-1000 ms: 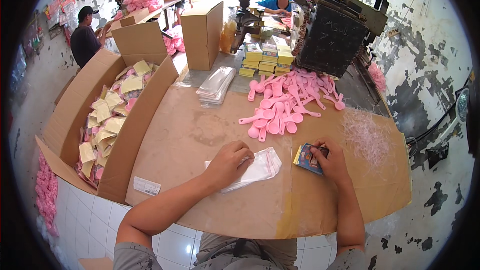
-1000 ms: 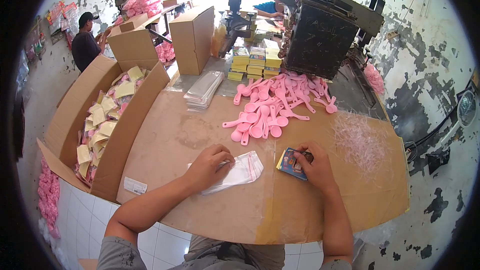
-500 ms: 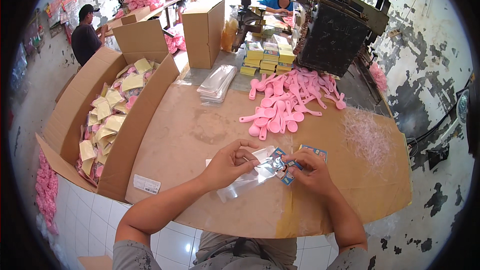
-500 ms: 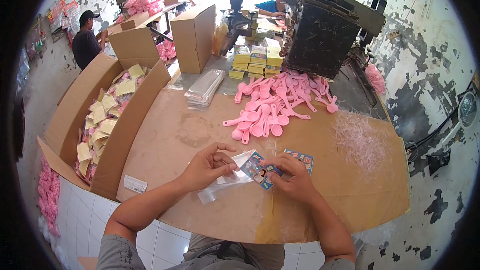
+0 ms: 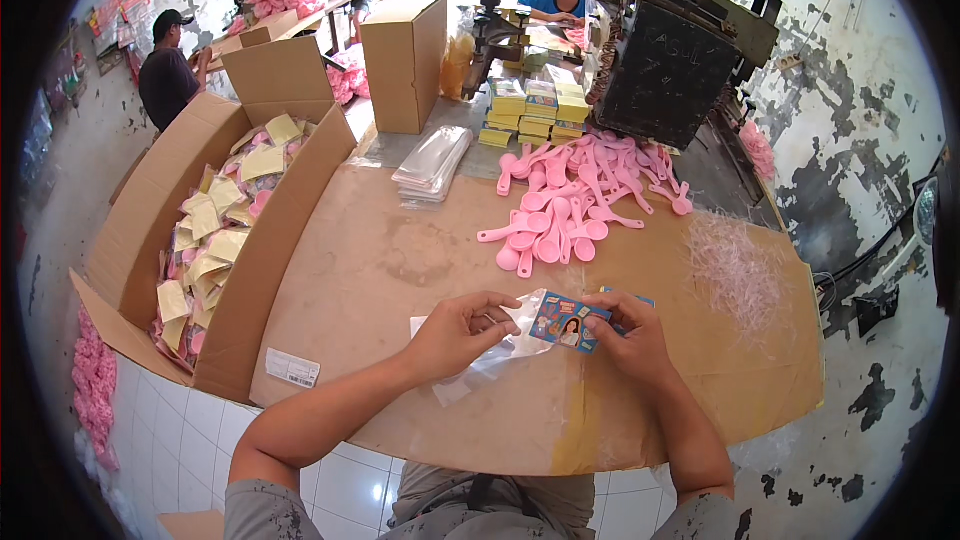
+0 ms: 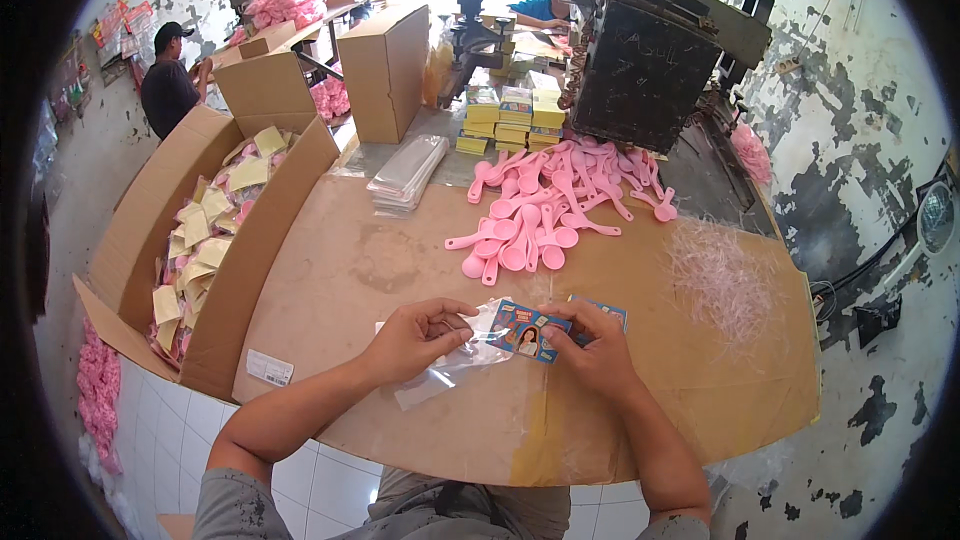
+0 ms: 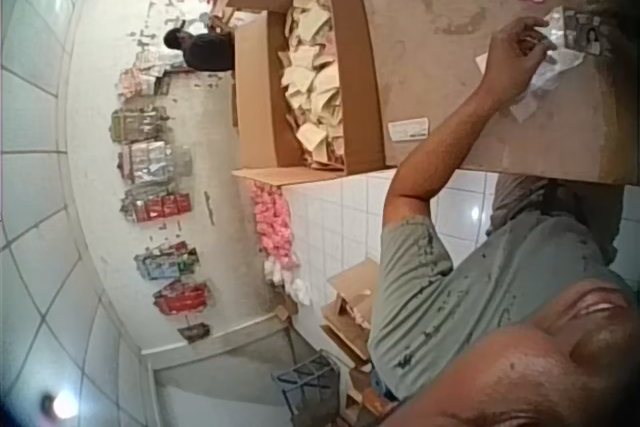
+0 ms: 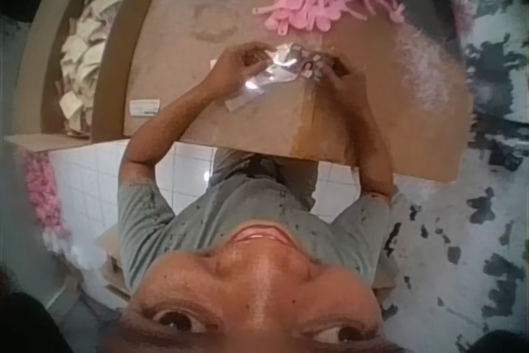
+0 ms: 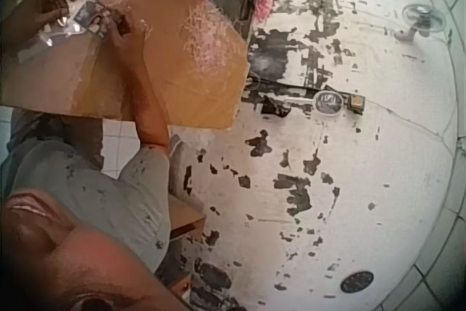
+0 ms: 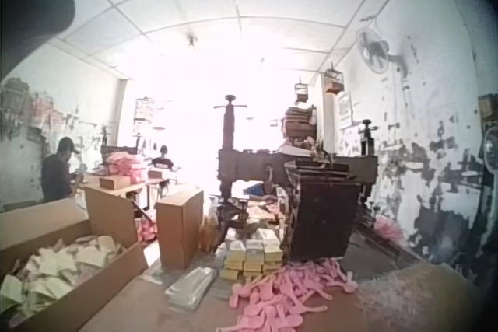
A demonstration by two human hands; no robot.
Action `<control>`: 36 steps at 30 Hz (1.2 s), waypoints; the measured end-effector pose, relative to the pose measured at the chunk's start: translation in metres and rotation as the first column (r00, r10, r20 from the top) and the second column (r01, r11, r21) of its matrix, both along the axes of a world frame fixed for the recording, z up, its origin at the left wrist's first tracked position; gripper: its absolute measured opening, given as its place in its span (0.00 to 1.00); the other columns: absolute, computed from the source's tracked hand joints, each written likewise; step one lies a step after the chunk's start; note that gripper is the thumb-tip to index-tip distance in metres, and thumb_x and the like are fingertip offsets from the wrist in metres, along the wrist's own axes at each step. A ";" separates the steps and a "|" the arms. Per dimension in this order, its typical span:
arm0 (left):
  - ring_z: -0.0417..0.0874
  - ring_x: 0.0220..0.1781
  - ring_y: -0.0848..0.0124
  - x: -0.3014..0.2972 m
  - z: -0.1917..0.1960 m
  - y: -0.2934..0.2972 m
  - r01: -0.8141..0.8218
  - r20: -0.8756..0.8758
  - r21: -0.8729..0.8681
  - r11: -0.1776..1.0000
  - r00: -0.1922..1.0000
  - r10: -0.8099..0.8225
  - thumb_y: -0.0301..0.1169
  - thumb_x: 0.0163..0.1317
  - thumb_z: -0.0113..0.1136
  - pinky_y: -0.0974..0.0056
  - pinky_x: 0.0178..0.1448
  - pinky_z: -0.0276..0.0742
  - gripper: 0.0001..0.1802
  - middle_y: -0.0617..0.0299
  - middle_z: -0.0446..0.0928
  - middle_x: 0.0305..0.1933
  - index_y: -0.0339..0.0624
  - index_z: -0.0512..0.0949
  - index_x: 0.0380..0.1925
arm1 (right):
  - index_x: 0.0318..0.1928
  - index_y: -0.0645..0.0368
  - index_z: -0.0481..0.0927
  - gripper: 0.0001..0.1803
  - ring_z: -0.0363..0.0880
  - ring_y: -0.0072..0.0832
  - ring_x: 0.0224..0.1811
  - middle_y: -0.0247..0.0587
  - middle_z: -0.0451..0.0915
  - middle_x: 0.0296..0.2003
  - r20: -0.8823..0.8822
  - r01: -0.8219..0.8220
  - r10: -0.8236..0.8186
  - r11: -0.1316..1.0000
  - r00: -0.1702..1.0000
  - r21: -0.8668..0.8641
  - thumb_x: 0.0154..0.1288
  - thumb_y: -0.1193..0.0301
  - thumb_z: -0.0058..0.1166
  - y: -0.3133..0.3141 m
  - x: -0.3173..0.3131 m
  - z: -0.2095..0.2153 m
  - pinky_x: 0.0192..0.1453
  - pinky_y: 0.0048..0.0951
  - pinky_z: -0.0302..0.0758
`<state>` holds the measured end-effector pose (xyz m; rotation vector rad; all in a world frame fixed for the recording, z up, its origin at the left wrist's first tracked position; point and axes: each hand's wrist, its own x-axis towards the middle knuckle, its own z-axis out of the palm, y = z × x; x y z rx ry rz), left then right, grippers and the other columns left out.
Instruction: Packing pink plastic spoons and cardboard cards into small plastic bags at a factory workstation.
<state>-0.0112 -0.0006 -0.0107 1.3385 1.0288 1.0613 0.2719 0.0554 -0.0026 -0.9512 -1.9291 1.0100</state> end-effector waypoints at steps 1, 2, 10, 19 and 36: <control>0.85 0.40 0.78 0.000 0.000 0.001 0.001 0.001 0.000 1.000 1.000 -0.001 0.24 0.70 0.63 0.71 0.45 0.81 0.19 0.59 0.86 0.42 0.33 0.76 0.60 | 0.55 0.59 0.85 0.15 0.77 0.15 0.36 0.31 0.83 0.41 -0.072 -0.021 0.016 0.997 0.997 -0.068 0.68 0.75 0.65 -0.001 0.000 0.000 0.38 0.20 0.73; 0.85 0.40 0.78 0.000 0.001 0.000 0.019 0.070 -0.040 0.999 0.997 -0.016 0.24 0.70 0.64 0.70 0.45 0.82 0.19 0.59 0.86 0.42 0.33 0.77 0.60 | 0.56 0.60 0.84 0.15 0.78 0.15 0.38 0.30 0.83 0.42 -0.146 -0.049 0.030 0.990 0.989 -0.135 0.69 0.76 0.64 -0.002 -0.001 -0.001 0.40 0.20 0.74; 0.87 0.44 0.76 -0.002 -0.002 -0.001 0.083 -0.030 -0.041 0.996 0.996 -0.085 0.23 0.71 0.63 0.70 0.49 0.83 0.19 0.58 0.85 0.44 0.31 0.76 0.60 | 0.56 0.62 0.83 0.15 0.81 0.18 0.45 0.33 0.83 0.47 -0.198 -0.095 0.065 0.985 0.978 -0.146 0.71 0.78 0.62 -0.008 -0.007 0.002 0.48 0.22 0.78; 0.87 0.44 0.76 -0.001 0.000 -0.005 0.054 -0.071 -0.045 0.998 0.996 -0.057 0.25 0.70 0.65 0.70 0.49 0.84 0.17 0.55 0.87 0.46 0.31 0.79 0.57 | 0.51 0.61 0.86 0.13 0.83 0.26 0.40 0.40 0.84 0.40 0.107 -0.194 0.180 0.971 0.978 0.137 0.66 0.78 0.64 -0.011 -0.010 0.020 0.45 0.25 0.79; 0.90 0.44 0.68 -0.008 0.018 -0.008 0.145 -0.419 0.199 0.969 0.907 -0.049 0.29 0.67 0.69 0.62 0.54 0.87 0.15 0.52 0.88 0.45 0.36 0.84 0.52 | 0.69 0.53 0.74 0.23 0.68 0.45 0.72 0.44 0.72 0.70 -0.280 -0.883 0.957 0.070 -0.071 0.465 0.82 0.58 0.43 -0.210 -0.160 0.119 0.72 0.50 0.63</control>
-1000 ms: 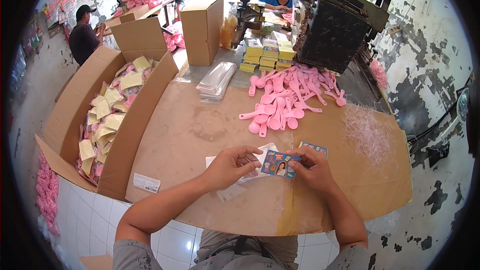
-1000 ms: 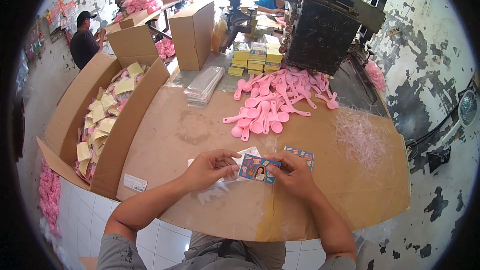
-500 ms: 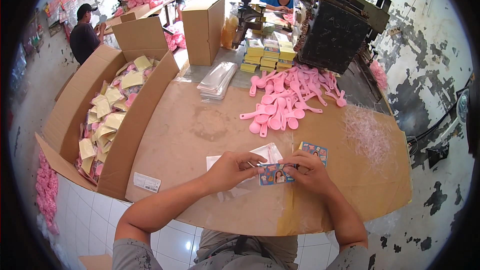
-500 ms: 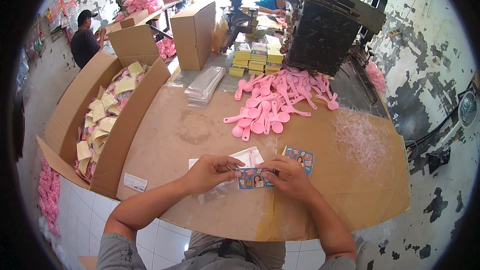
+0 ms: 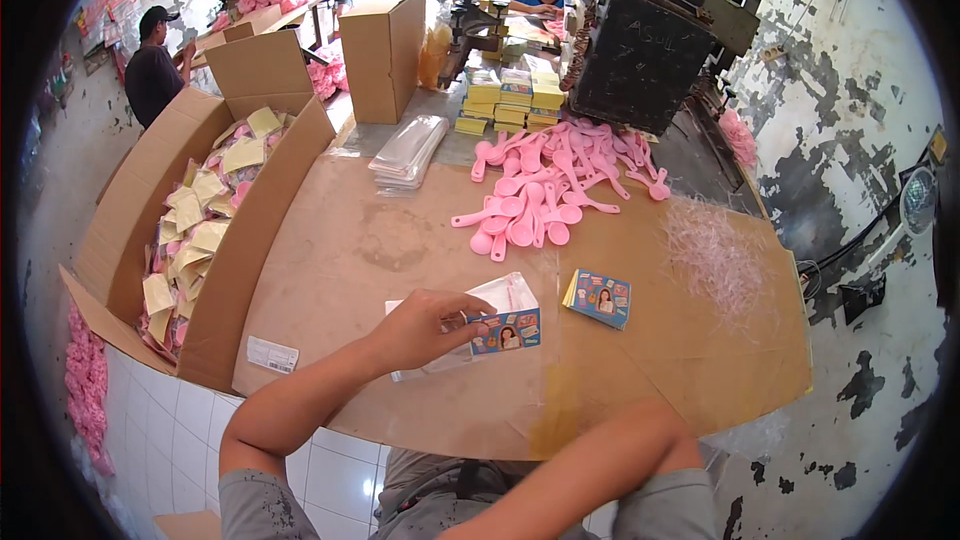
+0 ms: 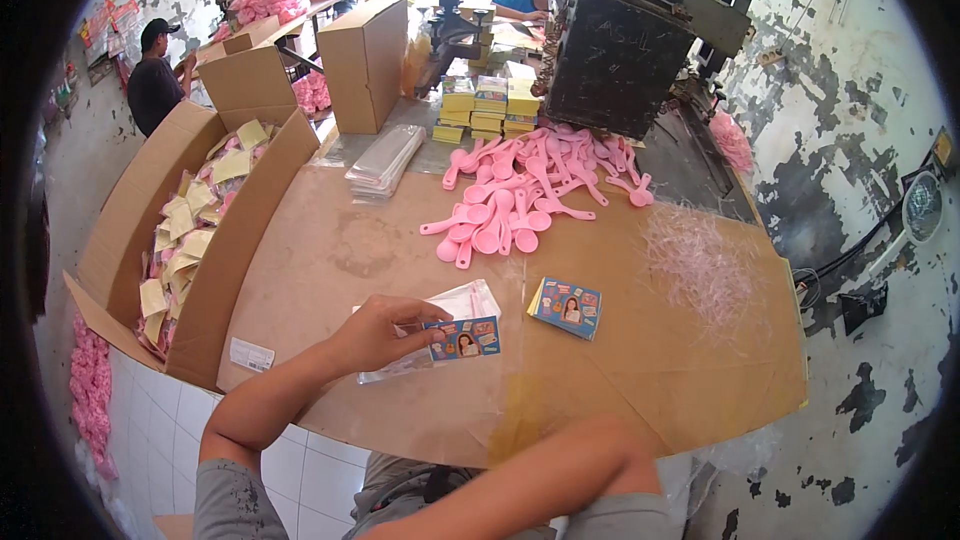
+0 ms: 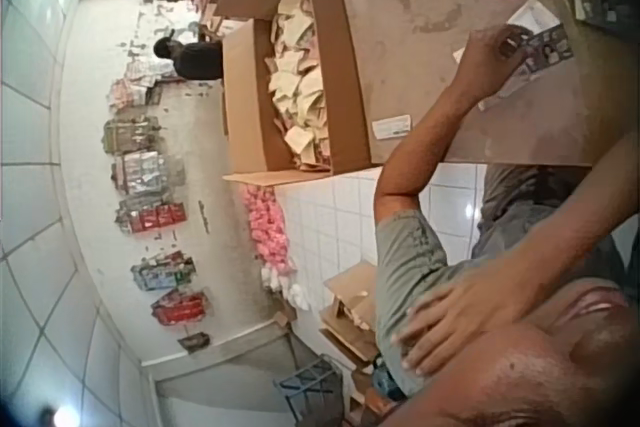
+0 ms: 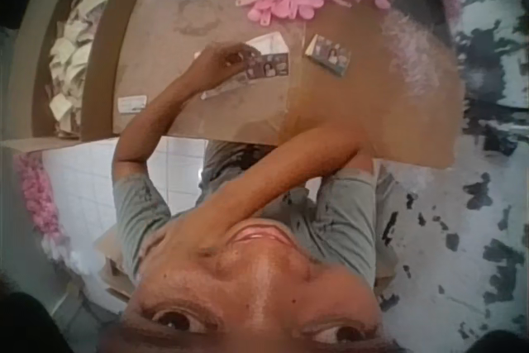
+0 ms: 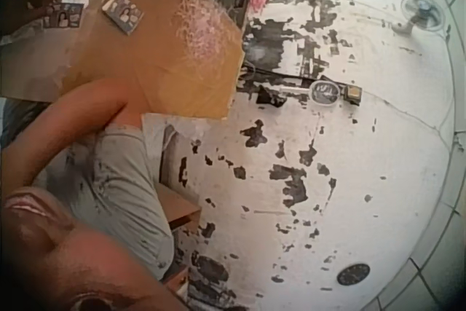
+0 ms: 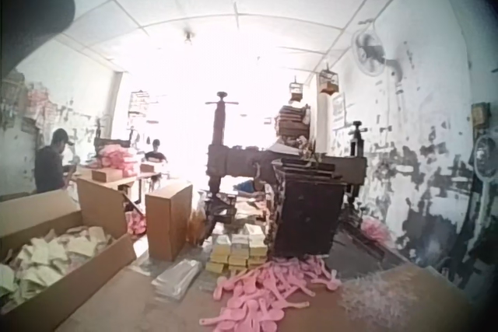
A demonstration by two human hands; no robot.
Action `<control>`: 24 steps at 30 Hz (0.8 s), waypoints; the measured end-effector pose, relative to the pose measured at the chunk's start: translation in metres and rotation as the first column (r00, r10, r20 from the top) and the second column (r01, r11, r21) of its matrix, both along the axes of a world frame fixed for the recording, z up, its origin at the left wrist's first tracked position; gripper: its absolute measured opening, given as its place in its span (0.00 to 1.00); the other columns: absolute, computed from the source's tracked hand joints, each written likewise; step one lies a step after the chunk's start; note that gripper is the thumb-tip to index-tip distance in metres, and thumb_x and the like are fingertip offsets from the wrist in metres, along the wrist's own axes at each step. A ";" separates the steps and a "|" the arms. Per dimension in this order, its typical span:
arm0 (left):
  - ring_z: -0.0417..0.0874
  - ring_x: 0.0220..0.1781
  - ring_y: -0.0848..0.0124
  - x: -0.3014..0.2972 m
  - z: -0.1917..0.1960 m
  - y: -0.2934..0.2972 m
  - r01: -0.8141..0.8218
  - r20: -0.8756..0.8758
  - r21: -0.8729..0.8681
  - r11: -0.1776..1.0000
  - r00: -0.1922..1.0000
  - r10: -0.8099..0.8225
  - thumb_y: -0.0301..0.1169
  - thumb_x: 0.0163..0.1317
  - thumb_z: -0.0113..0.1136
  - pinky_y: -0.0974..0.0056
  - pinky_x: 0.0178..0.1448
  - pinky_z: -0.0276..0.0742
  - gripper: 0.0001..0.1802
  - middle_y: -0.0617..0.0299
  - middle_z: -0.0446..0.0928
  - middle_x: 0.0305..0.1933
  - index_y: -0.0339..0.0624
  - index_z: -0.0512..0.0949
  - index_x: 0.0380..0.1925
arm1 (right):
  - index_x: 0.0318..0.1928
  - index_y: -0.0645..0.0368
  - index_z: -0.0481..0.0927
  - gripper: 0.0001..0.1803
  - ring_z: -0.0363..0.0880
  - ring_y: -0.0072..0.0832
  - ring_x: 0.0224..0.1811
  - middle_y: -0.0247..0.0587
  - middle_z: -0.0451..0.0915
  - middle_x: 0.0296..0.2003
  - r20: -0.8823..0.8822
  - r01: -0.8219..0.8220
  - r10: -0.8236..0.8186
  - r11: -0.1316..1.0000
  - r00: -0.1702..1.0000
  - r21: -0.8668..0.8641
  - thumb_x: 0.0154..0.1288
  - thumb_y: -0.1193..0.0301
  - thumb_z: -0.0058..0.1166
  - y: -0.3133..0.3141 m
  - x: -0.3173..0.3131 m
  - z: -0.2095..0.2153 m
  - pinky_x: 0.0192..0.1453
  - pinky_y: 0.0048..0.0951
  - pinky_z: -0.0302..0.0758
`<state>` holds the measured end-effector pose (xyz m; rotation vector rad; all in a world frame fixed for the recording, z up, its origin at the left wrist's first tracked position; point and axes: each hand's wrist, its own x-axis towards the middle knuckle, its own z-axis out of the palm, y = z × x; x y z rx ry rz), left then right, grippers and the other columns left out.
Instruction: Packing pink plastic spoons and cardboard cards into small plastic bags at a factory workstation.
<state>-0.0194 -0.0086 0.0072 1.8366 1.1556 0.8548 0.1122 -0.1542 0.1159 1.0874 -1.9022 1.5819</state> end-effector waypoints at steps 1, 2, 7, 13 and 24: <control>0.90 0.44 0.68 0.002 0.000 0.000 -0.004 -0.001 0.001 1.000 1.000 0.004 0.29 0.67 0.69 0.62 0.54 0.87 0.15 0.52 0.88 0.45 0.36 0.84 0.52 | 0.69 0.53 0.74 0.23 0.68 0.45 0.72 0.44 0.72 0.70 0.001 -0.043 0.043 0.998 0.999 -0.034 0.82 0.58 0.43 -0.003 -0.002 0.000 0.72 0.50 0.63; 0.90 0.44 0.66 0.002 -0.001 0.000 -0.001 -0.024 0.018 1.000 1.000 0.002 0.29 0.67 0.69 0.61 0.53 0.88 0.14 0.52 0.88 0.45 0.36 0.85 0.51 | 0.69 0.53 0.74 0.23 0.69 0.45 0.72 0.44 0.72 0.70 0.003 -0.075 0.076 0.995 0.997 -0.061 0.82 0.58 0.43 -0.006 -0.007 0.002 0.72 0.50 0.63; 0.91 0.43 0.63 0.001 0.001 -0.002 0.017 -0.088 0.059 0.998 0.996 -0.011 0.29 0.67 0.68 0.60 0.52 0.89 0.14 0.51 0.88 0.45 0.37 0.85 0.51 | 0.67 0.53 0.75 0.22 0.69 0.45 0.71 0.45 0.73 0.69 0.002 -0.144 0.145 0.983 0.989 -0.112 0.81 0.58 0.44 -0.010 -0.014 0.003 0.71 0.50 0.64; 0.91 0.38 0.59 0.001 -0.007 -0.004 0.062 -0.097 0.242 0.968 0.995 -0.039 0.33 0.67 0.67 0.59 0.45 0.86 0.14 0.50 0.88 0.43 0.41 0.86 0.51 | 0.65 0.54 0.77 0.21 0.70 0.45 0.70 0.45 0.74 0.67 0.005 -0.190 0.192 0.973 0.981 -0.133 0.81 0.59 0.44 -0.016 -0.018 0.004 0.70 0.50 0.65; 0.90 0.37 0.62 0.001 -0.009 -0.003 0.036 -0.068 0.140 0.989 0.997 -0.027 0.33 0.67 0.68 0.61 0.44 0.86 0.15 0.51 0.88 0.42 0.40 0.85 0.51 | 0.62 0.54 0.79 0.20 0.71 0.45 0.69 0.45 0.75 0.65 0.000 -0.229 0.233 0.958 0.973 -0.170 0.81 0.59 0.44 -0.027 -0.021 0.004 0.68 0.50 0.66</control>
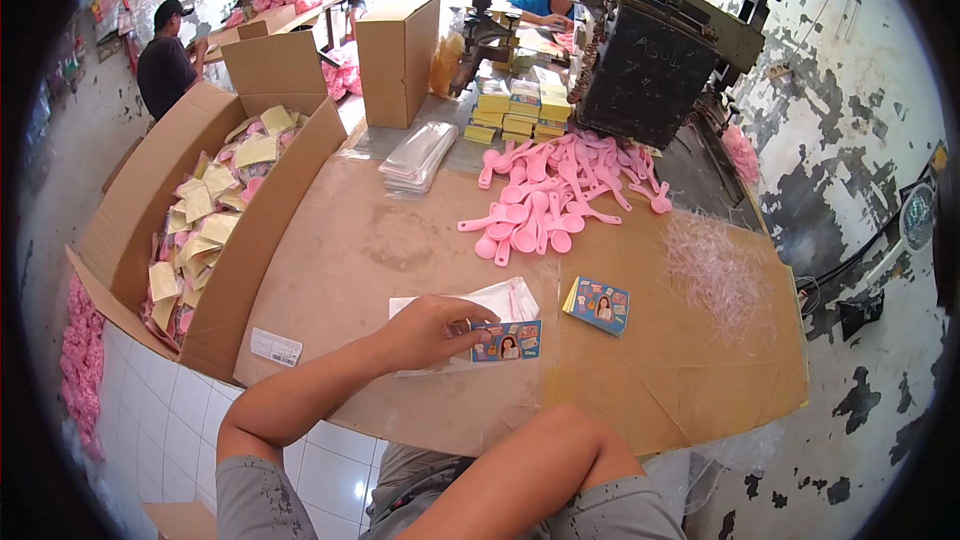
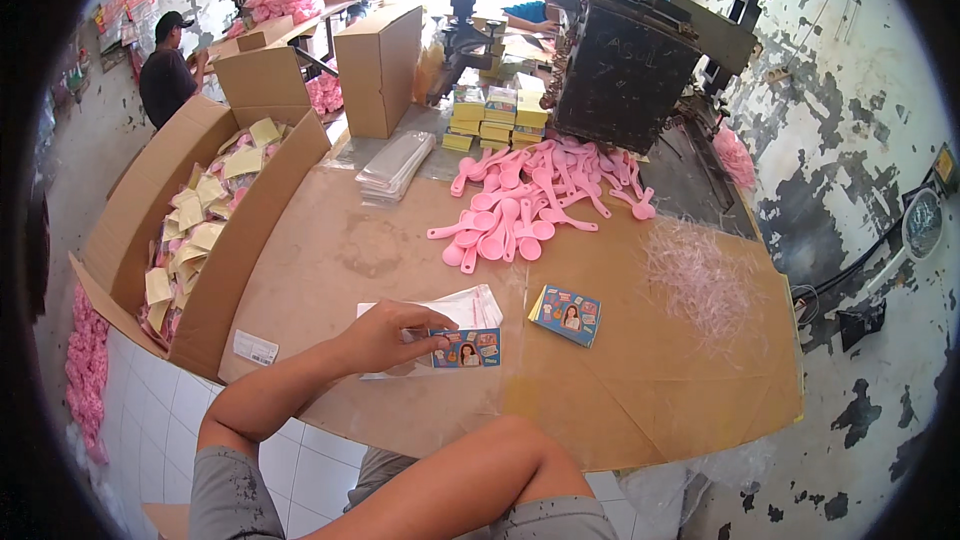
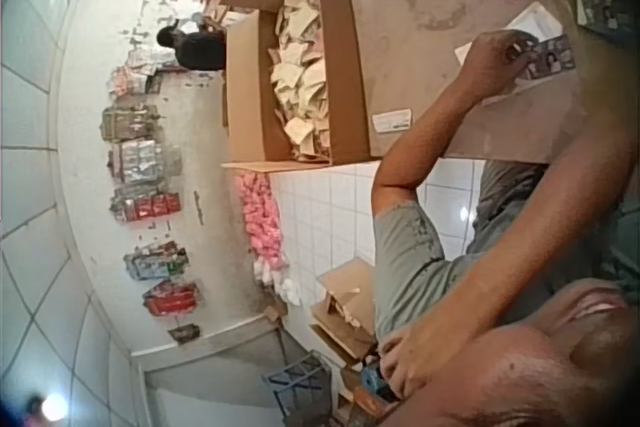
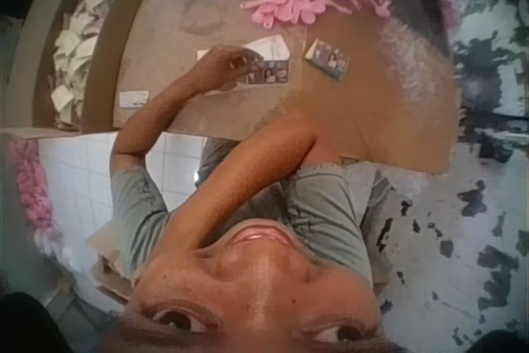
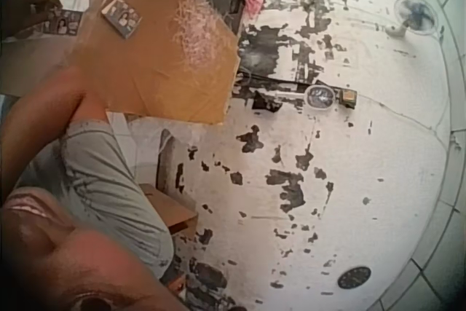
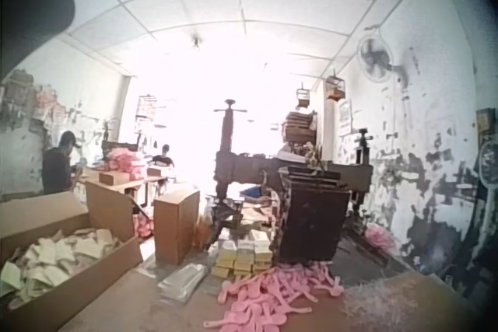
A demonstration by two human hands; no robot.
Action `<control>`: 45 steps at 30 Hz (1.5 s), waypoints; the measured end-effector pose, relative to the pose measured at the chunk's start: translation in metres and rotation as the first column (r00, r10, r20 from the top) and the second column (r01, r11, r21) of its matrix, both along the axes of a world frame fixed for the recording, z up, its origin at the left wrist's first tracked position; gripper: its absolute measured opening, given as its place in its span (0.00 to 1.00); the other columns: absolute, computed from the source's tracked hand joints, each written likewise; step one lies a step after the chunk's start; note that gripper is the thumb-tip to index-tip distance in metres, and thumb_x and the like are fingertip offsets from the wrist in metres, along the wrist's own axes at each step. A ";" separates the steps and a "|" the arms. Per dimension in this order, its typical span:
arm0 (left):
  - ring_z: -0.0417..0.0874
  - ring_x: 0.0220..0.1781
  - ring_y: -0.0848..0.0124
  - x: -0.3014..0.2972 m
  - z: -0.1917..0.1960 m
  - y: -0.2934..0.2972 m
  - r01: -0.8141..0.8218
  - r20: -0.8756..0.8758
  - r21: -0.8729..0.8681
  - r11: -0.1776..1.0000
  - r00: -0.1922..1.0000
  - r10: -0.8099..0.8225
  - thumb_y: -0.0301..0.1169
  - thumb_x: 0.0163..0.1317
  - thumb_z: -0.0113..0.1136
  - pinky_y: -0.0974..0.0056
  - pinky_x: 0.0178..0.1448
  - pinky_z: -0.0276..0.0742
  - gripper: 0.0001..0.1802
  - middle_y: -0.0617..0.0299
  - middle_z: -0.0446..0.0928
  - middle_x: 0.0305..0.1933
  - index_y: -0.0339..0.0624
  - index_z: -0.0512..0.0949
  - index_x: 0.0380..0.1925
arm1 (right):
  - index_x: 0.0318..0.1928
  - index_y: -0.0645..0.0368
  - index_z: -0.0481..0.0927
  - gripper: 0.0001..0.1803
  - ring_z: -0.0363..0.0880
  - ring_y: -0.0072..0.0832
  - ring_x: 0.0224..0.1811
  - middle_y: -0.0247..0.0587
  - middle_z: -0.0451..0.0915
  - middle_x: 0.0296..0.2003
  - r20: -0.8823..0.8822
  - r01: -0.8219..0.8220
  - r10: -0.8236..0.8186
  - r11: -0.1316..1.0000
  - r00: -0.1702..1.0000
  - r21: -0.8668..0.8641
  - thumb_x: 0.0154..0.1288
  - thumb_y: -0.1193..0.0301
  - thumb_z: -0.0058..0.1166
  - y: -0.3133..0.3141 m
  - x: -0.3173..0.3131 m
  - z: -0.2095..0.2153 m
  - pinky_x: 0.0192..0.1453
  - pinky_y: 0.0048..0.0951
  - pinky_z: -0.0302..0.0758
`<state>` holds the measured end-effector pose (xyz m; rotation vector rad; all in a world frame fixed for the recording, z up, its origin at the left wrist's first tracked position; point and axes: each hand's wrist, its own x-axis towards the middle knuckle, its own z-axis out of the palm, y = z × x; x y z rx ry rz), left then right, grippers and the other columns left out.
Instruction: Packing pink plastic spoons and cardboard cards into small plastic bags at a factory workstation.
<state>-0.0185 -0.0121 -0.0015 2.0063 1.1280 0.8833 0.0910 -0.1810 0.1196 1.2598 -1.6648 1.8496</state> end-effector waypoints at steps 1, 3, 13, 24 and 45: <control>0.90 0.37 0.62 0.000 0.001 -0.001 0.002 0.001 -0.002 1.000 1.000 -0.002 0.33 0.67 0.68 0.61 0.44 0.86 0.15 0.51 0.88 0.42 0.40 0.85 0.51 | 0.62 0.54 0.79 0.20 0.71 0.45 0.69 0.45 0.75 0.65 -0.001 -0.003 0.003 1.000 1.000 -0.005 0.81 0.59 0.44 -0.001 -0.001 -0.001 0.67 0.50 0.66; 0.90 0.37 0.62 -0.001 0.004 0.000 0.006 -0.036 -0.018 1.000 0.999 -0.006 0.33 0.67 0.68 0.61 0.45 0.87 0.15 0.51 0.88 0.42 0.41 0.85 0.51 | 0.61 0.54 0.79 0.19 0.71 0.45 0.68 0.45 0.76 0.64 0.002 -0.006 0.006 1.000 1.000 -0.008 0.81 0.59 0.44 -0.002 -0.002 -0.001 0.67 0.50 0.66; 0.90 0.38 0.62 -0.002 0.006 0.001 0.013 -0.028 -0.053 0.999 0.999 -0.015 0.33 0.67 0.68 0.61 0.45 0.87 0.15 0.51 0.88 0.44 0.41 0.85 0.51 | 0.58 0.55 0.81 0.19 0.72 0.45 0.67 0.46 0.77 0.62 0.008 -0.018 0.018 0.999 1.000 -0.027 0.81 0.60 0.45 -0.004 -0.008 0.000 0.65 0.50 0.67; 0.89 0.35 0.64 -0.003 -0.003 0.004 -0.001 0.013 -0.034 0.999 1.000 0.002 0.34 0.67 0.68 0.62 0.42 0.86 0.15 0.51 0.88 0.39 0.40 0.85 0.51 | 0.44 0.58 0.84 0.15 0.79 0.47 0.55 0.48 0.83 0.48 0.237 0.415 -0.529 0.818 0.815 0.400 0.78 0.62 0.47 0.038 0.010 -0.042 0.54 0.48 0.72; 0.88 0.45 0.76 0.000 0.010 0.004 0.002 0.557 -0.377 0.926 0.800 0.225 0.26 0.71 0.65 0.71 0.47 0.84 0.17 0.56 0.86 0.49 0.31 0.77 0.56 | 0.53 0.57 0.79 0.18 0.83 0.29 0.42 0.39 0.83 0.41 -0.002 0.853 -0.942 -0.305 -0.336 0.424 0.62 0.77 0.66 0.232 0.139 -0.093 0.48 0.32 0.78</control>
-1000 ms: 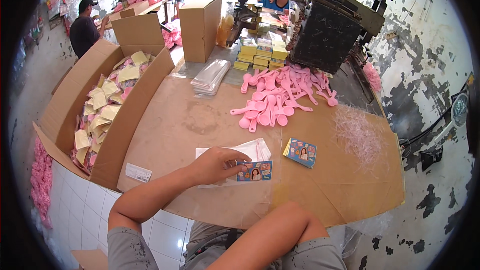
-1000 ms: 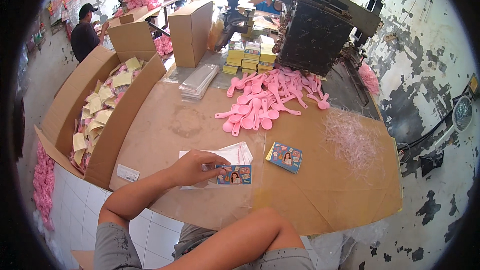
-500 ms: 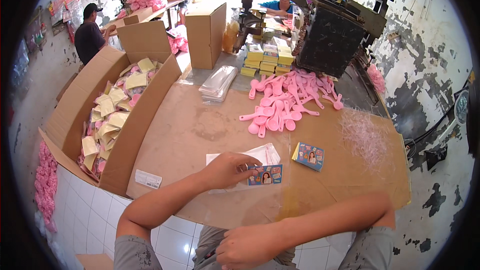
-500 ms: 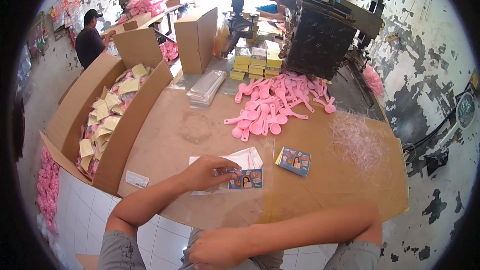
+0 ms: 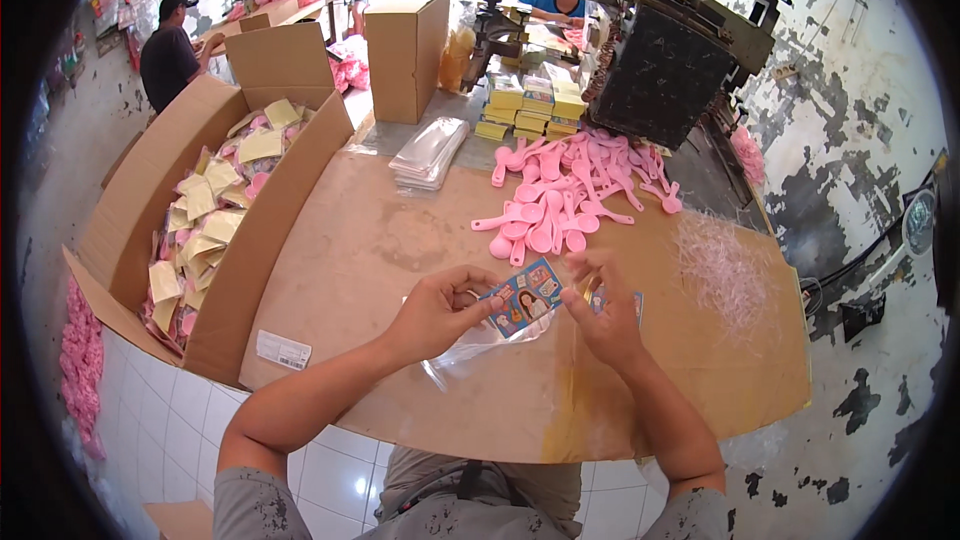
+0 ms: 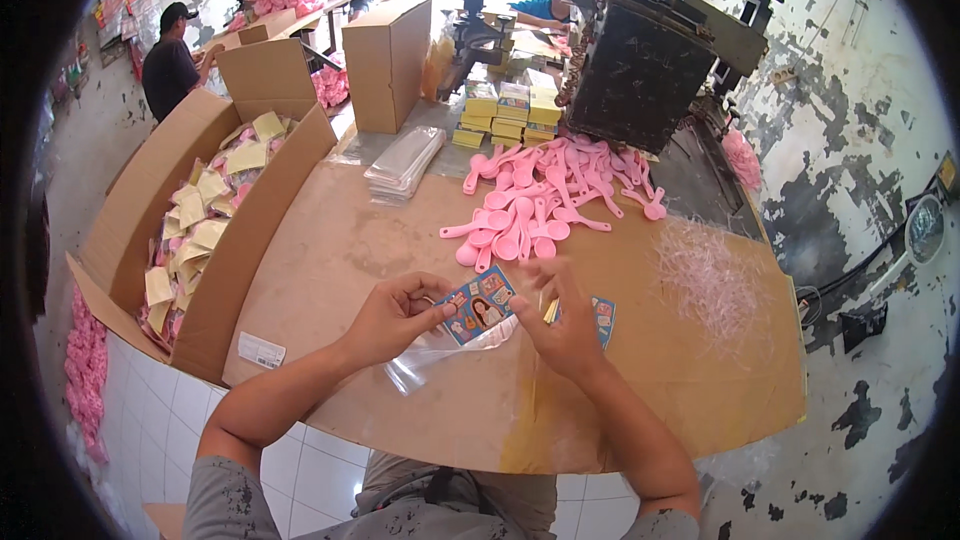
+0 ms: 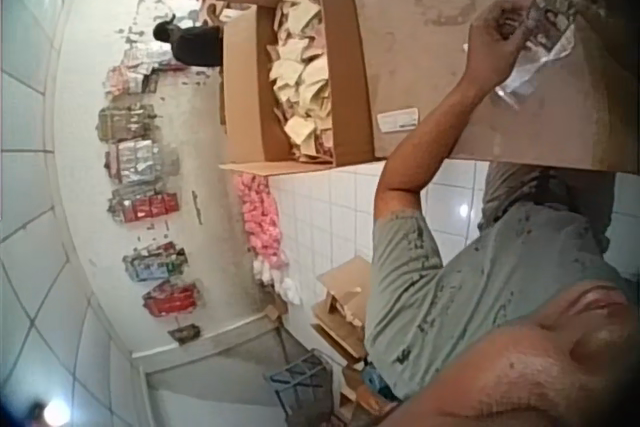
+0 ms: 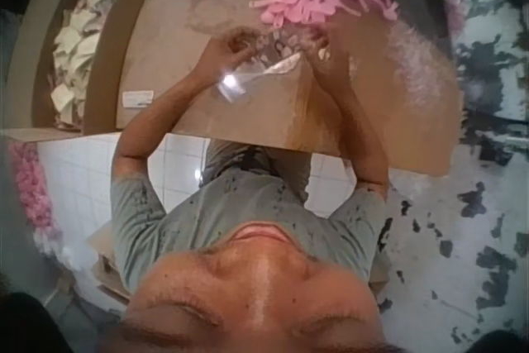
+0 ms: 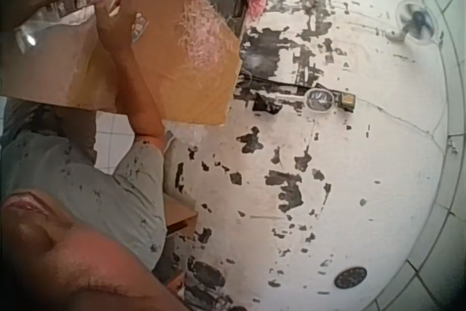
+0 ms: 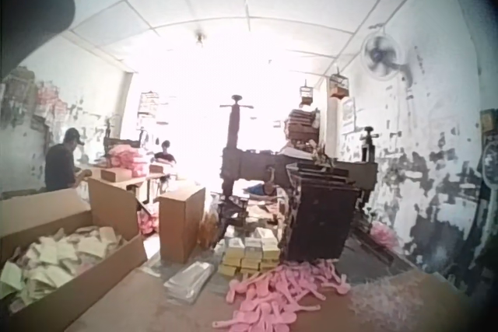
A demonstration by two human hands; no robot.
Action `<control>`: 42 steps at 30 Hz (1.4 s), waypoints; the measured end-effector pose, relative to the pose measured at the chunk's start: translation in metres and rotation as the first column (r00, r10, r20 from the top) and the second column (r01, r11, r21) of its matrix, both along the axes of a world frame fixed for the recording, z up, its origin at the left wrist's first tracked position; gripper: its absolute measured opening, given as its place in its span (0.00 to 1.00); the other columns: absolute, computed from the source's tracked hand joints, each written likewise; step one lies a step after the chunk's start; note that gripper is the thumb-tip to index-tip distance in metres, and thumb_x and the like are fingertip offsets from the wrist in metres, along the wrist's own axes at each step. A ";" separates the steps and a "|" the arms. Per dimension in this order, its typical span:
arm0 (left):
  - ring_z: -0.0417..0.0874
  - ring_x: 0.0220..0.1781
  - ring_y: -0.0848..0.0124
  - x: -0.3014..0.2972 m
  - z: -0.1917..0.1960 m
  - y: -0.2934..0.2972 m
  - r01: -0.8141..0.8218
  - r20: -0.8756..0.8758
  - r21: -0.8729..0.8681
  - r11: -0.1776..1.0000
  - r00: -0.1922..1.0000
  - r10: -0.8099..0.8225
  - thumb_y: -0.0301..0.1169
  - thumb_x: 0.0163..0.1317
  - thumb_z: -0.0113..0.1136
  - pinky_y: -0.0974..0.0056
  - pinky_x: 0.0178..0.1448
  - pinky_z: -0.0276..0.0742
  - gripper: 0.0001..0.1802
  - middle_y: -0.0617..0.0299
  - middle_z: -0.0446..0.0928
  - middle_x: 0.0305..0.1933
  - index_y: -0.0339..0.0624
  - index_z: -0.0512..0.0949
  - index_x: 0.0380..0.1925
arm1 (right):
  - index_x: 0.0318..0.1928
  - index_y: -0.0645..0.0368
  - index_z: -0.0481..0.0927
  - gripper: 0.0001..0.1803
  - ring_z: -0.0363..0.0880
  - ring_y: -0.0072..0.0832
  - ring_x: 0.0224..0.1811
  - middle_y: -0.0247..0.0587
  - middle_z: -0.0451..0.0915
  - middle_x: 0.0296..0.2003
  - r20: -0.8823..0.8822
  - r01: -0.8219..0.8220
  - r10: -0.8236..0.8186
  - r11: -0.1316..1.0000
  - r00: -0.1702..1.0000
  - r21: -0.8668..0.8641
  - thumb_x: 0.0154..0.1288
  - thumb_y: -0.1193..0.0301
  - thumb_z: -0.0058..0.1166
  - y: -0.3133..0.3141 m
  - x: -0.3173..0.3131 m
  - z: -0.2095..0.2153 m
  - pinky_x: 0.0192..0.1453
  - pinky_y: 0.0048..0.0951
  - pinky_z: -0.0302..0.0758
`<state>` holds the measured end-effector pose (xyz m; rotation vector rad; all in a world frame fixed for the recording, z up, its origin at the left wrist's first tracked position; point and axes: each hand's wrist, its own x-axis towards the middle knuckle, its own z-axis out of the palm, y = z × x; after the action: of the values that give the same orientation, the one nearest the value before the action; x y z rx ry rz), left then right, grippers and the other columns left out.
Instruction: Packing pink plastic spoons and cardboard cards into small plastic bags at a factory workstation.
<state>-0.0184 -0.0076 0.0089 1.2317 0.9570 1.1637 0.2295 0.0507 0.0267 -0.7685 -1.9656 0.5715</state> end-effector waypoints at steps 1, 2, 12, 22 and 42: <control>0.88 0.45 0.76 0.002 0.001 0.002 0.001 0.023 -0.014 1.000 1.000 -0.001 0.26 0.71 0.64 0.71 0.47 0.84 0.16 0.56 0.86 0.49 0.32 0.77 0.56 | 0.56 0.58 0.78 0.21 0.82 0.26 0.44 0.39 0.83 0.43 -0.082 -0.087 0.065 0.947 0.995 -0.308 0.63 0.78 0.65 0.002 0.006 -0.012 0.50 0.30 0.78; 0.88 0.45 0.76 0.002 -0.002 0.001 -0.008 0.023 -0.023 1.000 1.000 0.008 0.26 0.71 0.64 0.71 0.47 0.84 0.16 0.56 0.86 0.49 0.32 0.77 0.56 | 0.56 0.58 0.78 0.21 0.82 0.26 0.44 0.39 0.83 0.43 -0.083 -0.096 0.073 0.944 0.994 -0.316 0.63 0.78 0.65 -0.003 0.001 -0.019 0.50 0.30 0.78; 0.86 0.45 0.79 0.010 -0.015 -0.002 0.098 0.005 -0.047 0.994 0.995 -0.098 0.23 0.73 0.61 0.73 0.42 0.81 0.14 0.57 0.86 0.47 0.32 0.76 0.55 | 0.49 0.63 0.86 0.12 0.83 0.29 0.42 0.44 0.81 0.46 0.078 -0.262 0.292 0.927 0.953 -0.270 0.65 0.76 0.64 -0.022 -0.007 -0.014 0.46 0.29 0.79; 0.86 0.43 0.80 0.007 -0.013 0.004 0.038 0.020 -0.048 0.998 0.999 -0.037 0.24 0.72 0.60 0.74 0.38 0.79 0.14 0.58 0.86 0.44 0.34 0.75 0.55 | 0.56 0.62 0.82 0.16 0.76 0.48 0.62 0.50 0.81 0.54 0.346 0.130 -0.221 0.954 0.912 0.269 0.69 0.73 0.55 0.089 0.028 -0.008 0.69 0.43 0.70; 0.86 0.40 0.81 0.007 -0.012 0.005 0.032 0.056 -0.071 0.997 0.998 -0.028 0.30 0.75 0.59 0.75 0.36 0.79 0.16 0.60 0.87 0.42 0.36 0.76 0.59 | 0.45 0.61 0.87 0.12 0.81 0.42 0.51 0.46 0.82 0.43 0.637 0.141 -0.171 0.985 0.751 0.097 0.61 0.77 0.60 0.125 0.030 0.000 0.57 0.38 0.76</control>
<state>-0.0116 -0.0030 -0.0029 1.1476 0.9288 1.1252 0.2595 0.1752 0.0271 -1.2080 -2.4928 0.1544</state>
